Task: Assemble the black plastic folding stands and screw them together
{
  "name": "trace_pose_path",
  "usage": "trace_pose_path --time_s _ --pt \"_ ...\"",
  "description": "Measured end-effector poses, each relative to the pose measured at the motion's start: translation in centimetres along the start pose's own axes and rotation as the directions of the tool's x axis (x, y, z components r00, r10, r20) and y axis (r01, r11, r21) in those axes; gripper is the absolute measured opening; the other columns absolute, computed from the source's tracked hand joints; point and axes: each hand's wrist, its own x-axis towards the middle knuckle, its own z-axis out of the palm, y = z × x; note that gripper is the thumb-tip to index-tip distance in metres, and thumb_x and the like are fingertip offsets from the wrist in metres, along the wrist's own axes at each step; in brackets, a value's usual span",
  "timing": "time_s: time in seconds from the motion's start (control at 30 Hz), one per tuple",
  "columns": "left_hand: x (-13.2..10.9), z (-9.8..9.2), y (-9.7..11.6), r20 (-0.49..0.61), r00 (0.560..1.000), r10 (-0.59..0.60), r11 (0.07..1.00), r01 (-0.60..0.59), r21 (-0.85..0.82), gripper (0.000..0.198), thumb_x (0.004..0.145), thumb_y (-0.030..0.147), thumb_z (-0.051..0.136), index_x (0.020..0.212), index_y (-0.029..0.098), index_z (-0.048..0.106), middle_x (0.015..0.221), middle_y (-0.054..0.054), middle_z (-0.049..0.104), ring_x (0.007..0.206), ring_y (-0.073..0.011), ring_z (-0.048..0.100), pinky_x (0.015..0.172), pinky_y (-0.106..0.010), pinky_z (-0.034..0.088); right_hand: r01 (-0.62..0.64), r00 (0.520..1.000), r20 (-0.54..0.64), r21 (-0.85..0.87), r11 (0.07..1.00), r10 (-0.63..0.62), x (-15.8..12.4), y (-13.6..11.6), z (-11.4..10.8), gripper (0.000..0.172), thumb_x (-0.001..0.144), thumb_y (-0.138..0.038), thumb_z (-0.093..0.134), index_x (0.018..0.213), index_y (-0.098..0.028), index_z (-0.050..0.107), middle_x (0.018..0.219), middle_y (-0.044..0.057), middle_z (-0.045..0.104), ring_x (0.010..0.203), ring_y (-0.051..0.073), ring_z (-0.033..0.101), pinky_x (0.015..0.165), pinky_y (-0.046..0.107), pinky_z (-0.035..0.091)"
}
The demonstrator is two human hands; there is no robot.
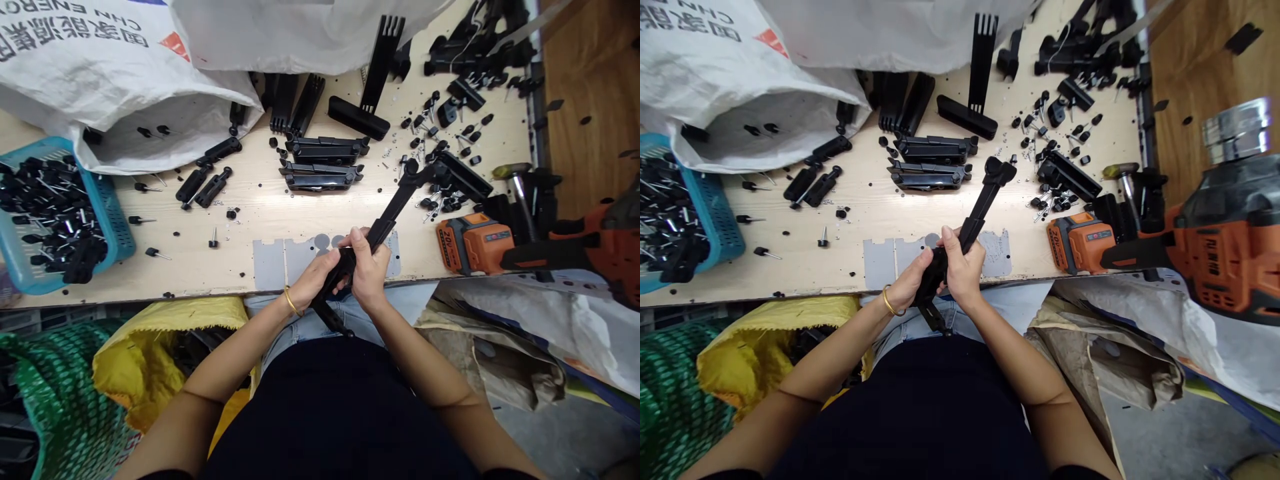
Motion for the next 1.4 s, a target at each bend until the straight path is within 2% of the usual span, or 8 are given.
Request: trace_pose_path --time_s 0.37,0.57,0.73,0.8,0.9,1.0,1.13,1.4 --pt "-0.3 -1.9 0.7 0.119 0.989 0.084 0.979 -0.104 0.173 0.083 0.077 0.079 0.04 0.128 0.014 0.051 0.104 -0.012 0.066 0.085 -0.0203 0.064 0.073 -0.031 0.053 0.049 0.998 0.047 -0.047 0.998 -0.047 1.6 0.3 -0.7 0.046 0.079 -0.056 0.059 0.058 -0.016 0.058 0.055 -0.001 0.056 0.051 0.009 0.054 0.052 0.023 0.045" --pt "-0.9 0.1 0.8 0.147 0.927 0.344 0.318 -0.262 0.911 0.109 0.069 0.043 0.076 0.151 0.016 0.009 0.15 -0.022 0.027 0.138 -0.0393 0.029 0.11 -0.055 0.028 0.012 0.942 -0.334 0.135 0.991 0.034 3.6 1.1 0.0 0.044 0.078 -0.059 0.054 0.062 -0.019 0.049 0.058 -0.003 0.051 0.055 0.01 0.052 0.058 0.023 0.045" --pt "1.9 0.6 -0.4 -0.1 0.849 0.519 0.275 -0.055 0.96 0.083 0.078 0.017 0.062 0.148 0.012 0.016 0.12 -0.017 0.056 0.111 -0.0287 0.058 0.087 -0.039 0.052 0.032 0.996 -0.081 -0.142 0.989 -0.043 2.8 0.6 -1.5 0.043 0.077 -0.058 0.057 0.097 -0.019 0.056 0.088 0.003 0.059 0.081 0.015 0.058 0.076 0.03 0.049" --pt "2.4 -1.3 0.1 -0.08 0.869 0.488 0.276 -0.066 0.959 0.071 0.078 0.021 0.064 0.142 0.014 0.032 0.12 -0.015 0.058 0.109 -0.0275 0.06 0.086 -0.038 0.052 0.212 0.959 -0.078 -0.438 0.873 -0.272 2.7 -0.7 -4.0 0.054 0.08 -0.055 0.056 0.121 -0.02 0.049 0.111 0.01 0.056 0.1 0.021 0.056 0.085 0.035 0.047" --pt "1.7 -4.2 1.6 0.09 0.924 0.373 0.251 -0.194 0.948 0.066 0.078 0.03 0.065 0.137 0.016 0.04 0.122 -0.012 0.061 0.107 -0.0254 0.062 0.087 -0.036 0.052 0.511 0.813 0.307 -0.783 0.354 -0.495 3.3 -3.5 -7.5 0.056 0.084 -0.05 0.054 0.128 -0.017 0.046 0.122 0.017 0.052 0.114 0.028 0.051 0.094 0.042 0.04" --pt "0.5 -5.3 3.1 0.255 0.932 0.257 0.196 -0.308 0.931 0.07 0.079 0.035 0.063 0.142 0.019 0.036 0.125 -0.009 0.062 0.105 -0.0241 0.064 0.084 -0.033 0.053 0.773 0.629 0.776 -0.631 -0.067 -0.041 3.9 -5.6 -8.5 0.037 0.091 -0.048 0.046 0.104 -0.015 0.059 0.094 0.014 0.065 0.089 0.025 0.061 0.081 0.037 0.042" --pt "-0.2 -4.6 4.2 0.247 0.941 0.231 0.083 -0.272 0.959 0.063 0.076 0.035 0.061 0.135 0.021 0.046 0.118 -0.007 0.067 0.097 -0.0252 0.068 0.076 -0.032 0.054 0.836 0.548 0.762 -0.512 -0.198 0.345 4.1 -6.6 -6.9 0.045 0.092 -0.057 0.04 0.092 -0.015 0.058 0.072 0.009 0.068 0.06 0.02 0.061 0.055 0.027 0.032" --pt "-1.0 -4.7 3.9 0.255 0.913 0.319 0.128 -0.308 0.943 0.052 0.074 0.046 0.061 0.116 0.017 0.06 0.086 -0.007 0.073 0.068 -0.0217 0.068 0.057 -0.028 0.051 0.795 0.602 0.726 -0.584 -0.165 0.333 3.0 -7.2 -6.4 0.048 0.087 -0.063 0.044 0.08 -0.018 0.058 0.065 0.008 0.067 0.052 0.017 0.058 0.05 0.026 0.021"
